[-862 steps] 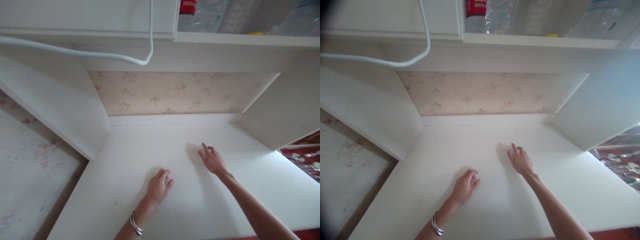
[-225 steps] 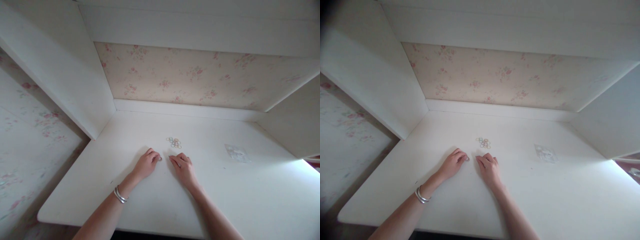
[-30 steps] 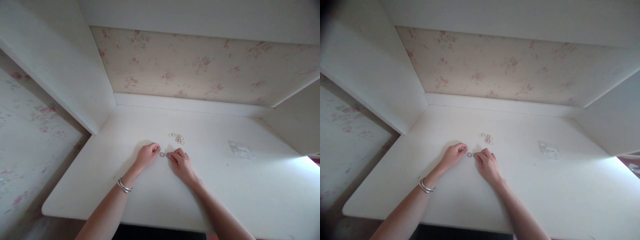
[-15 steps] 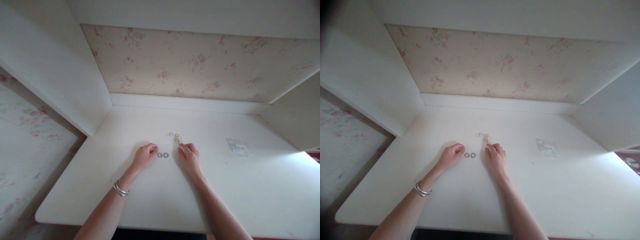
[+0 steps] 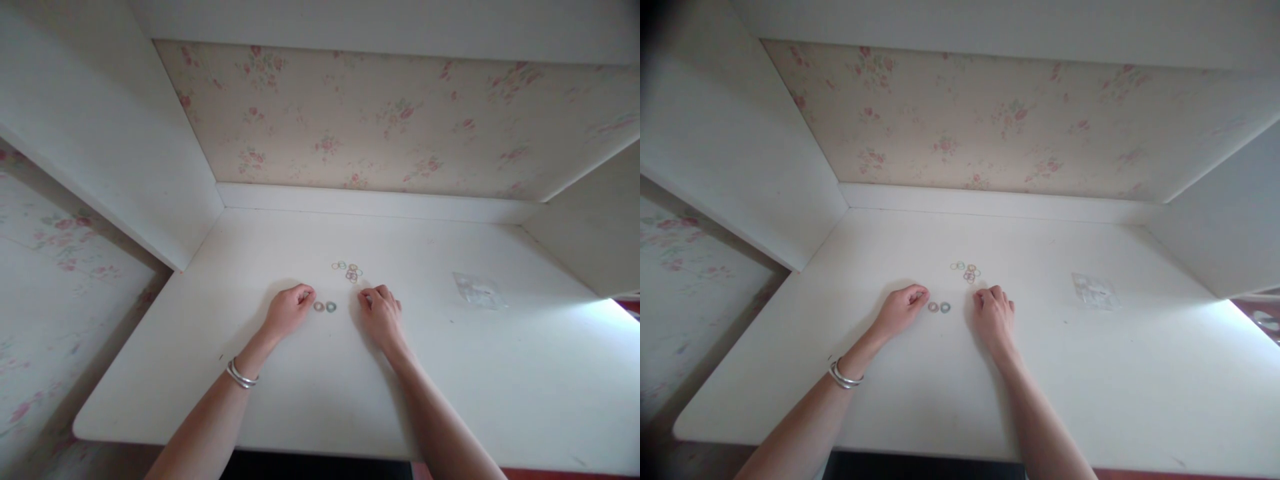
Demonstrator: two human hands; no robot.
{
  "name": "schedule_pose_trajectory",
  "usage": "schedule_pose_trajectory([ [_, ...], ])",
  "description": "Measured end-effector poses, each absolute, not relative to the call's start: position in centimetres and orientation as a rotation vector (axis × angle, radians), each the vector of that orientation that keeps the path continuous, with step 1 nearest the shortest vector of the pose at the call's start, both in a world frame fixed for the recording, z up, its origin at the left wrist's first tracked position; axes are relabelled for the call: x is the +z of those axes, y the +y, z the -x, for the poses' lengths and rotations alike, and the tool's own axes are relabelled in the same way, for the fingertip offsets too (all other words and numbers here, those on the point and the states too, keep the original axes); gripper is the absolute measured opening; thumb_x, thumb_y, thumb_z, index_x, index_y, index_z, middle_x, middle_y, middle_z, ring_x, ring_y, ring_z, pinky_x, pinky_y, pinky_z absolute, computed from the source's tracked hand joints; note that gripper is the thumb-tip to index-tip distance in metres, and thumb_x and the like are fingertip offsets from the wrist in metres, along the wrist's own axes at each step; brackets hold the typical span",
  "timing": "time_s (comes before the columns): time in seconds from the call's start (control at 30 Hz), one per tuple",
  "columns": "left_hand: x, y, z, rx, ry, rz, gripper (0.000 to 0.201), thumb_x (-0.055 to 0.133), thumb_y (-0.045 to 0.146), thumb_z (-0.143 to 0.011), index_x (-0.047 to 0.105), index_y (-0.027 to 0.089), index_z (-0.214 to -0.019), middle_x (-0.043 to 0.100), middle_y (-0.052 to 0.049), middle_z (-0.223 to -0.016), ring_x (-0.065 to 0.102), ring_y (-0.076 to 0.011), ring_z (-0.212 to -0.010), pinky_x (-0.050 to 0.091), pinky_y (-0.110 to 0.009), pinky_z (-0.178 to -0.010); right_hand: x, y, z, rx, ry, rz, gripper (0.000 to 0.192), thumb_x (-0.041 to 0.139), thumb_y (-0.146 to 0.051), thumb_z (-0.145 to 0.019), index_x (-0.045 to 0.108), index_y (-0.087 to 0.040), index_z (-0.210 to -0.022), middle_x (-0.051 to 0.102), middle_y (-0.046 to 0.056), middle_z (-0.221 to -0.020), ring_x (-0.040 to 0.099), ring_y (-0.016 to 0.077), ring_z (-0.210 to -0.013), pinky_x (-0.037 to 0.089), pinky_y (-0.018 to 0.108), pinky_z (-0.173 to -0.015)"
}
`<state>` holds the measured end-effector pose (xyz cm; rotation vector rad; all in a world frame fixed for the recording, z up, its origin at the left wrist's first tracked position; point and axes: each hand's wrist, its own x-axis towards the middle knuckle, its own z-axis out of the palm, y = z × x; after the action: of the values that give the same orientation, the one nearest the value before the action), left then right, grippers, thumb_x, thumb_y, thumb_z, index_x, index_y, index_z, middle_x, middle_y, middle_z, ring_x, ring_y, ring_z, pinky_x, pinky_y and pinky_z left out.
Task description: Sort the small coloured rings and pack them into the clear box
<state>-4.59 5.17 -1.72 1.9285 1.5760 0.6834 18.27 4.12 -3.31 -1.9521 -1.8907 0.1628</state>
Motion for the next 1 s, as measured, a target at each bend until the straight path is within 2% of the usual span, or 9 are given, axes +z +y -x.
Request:
schedule_pose_trajectory([
  [0.53, -1.5, 5.1, 4.5, 0.675, 1.61, -1.96, 0.028, 0.042, 0.039, -0.088, 0.065, 0.023, -0.091, 0.062, 0.001, -0.066, 0.052, -0.0109, -0.057, 0.032, -0.02, -0.053, -2.5, 2.2, -16.9, 0.275, -2.07, 1.468, 0.021, 0.041, -0.027, -0.093, 0.06, -0.02, -0.093, 0.056, 0.004, -0.088, 0.052, 0.0154, -0.082, 0.034, 0.029, -0.076],
  [0.73, -1.3, 5.1, 4.5, 0.666, 1.591, -1.96, 0.029, 0.042, 0.04, -0.088, 0.065, 0.022, -0.09, 0.061, 0.001, -0.064, 0.051, -0.011, -0.056, 0.033, -0.02, -0.053, -2.3, 2.1, -16.7, 0.313, -2.156, 1.469, 0.023, 0.041, -0.026, -0.092, 0.062, -0.021, -0.088, 0.055, 0.004, -0.083, 0.053, 0.0149, -0.078, 0.036, 0.03, -0.076],
  [1.0, -1.1, 4.9, 4.4, 0.653, 1.607, -1.909, 0.03, 0.043, 0.04, -0.087, 0.066, 0.022, -0.09, 0.062, 0.001, -0.066, 0.053, -0.0114, -0.058, 0.035, -0.021, -0.054, -2.4, 3.0, -17.8, 0.353, -1.74, 1.615, 0.025, 0.043, -0.034, -0.088, 0.064, -0.021, -0.087, 0.056, 0.004, -0.086, 0.054, 0.0149, -0.076, 0.04, 0.027, -0.07],
])
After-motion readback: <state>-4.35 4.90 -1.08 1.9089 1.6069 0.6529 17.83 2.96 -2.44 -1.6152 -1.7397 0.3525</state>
